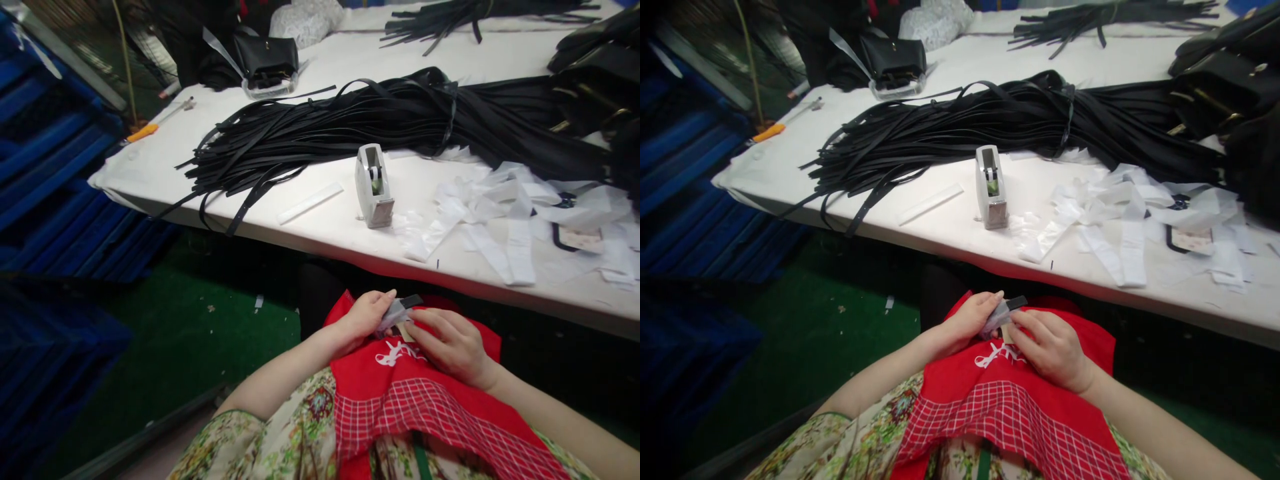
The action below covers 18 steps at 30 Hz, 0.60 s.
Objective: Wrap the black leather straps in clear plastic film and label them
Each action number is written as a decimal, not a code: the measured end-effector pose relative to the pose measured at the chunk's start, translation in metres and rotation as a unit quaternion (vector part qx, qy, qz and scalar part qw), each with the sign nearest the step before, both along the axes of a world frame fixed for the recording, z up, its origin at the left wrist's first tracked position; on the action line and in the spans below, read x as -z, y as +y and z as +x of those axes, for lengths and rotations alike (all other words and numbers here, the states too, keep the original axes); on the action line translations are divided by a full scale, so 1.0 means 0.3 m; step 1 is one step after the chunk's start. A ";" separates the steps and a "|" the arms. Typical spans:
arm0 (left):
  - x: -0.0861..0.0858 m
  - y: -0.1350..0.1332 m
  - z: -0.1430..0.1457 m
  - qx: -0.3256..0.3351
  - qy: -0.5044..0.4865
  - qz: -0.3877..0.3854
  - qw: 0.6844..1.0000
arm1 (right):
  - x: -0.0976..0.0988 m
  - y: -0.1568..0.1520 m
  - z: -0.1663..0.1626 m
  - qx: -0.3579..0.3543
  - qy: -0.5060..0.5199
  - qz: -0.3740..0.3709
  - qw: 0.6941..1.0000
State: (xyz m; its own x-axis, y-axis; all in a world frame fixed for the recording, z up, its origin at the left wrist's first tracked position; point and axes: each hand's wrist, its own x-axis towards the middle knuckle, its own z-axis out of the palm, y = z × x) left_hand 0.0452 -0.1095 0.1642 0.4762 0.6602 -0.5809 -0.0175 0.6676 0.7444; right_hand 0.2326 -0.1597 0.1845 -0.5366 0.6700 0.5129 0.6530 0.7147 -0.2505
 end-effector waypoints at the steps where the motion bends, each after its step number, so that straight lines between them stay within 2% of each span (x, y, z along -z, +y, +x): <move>1: -0.004 0.001 0.000 0.002 -0.002 -0.002 1.000 | -0.002 0.003 0.004 -0.004 -0.003 0.014 1.000; 7: -0.017 -0.005 0.001 -0.005 -0.019 0.020 1.000 | -0.042 0.034 0.014 -0.054 -0.044 0.036 0.997; 12: -0.003 -0.027 0.002 0.002 0.100 0.153 0.983 | -0.040 0.022 0.038 -0.077 -0.068 0.027 0.994; 14: 0.003 -0.033 0.003 0.010 0.132 0.184 0.974 | -0.029 0.007 0.047 -0.077 -0.062 0.026 0.995; 18: 0.012 -0.030 0.007 0.047 0.153 0.149 0.976 | -0.014 -0.010 0.046 -0.062 -0.031 0.019 0.997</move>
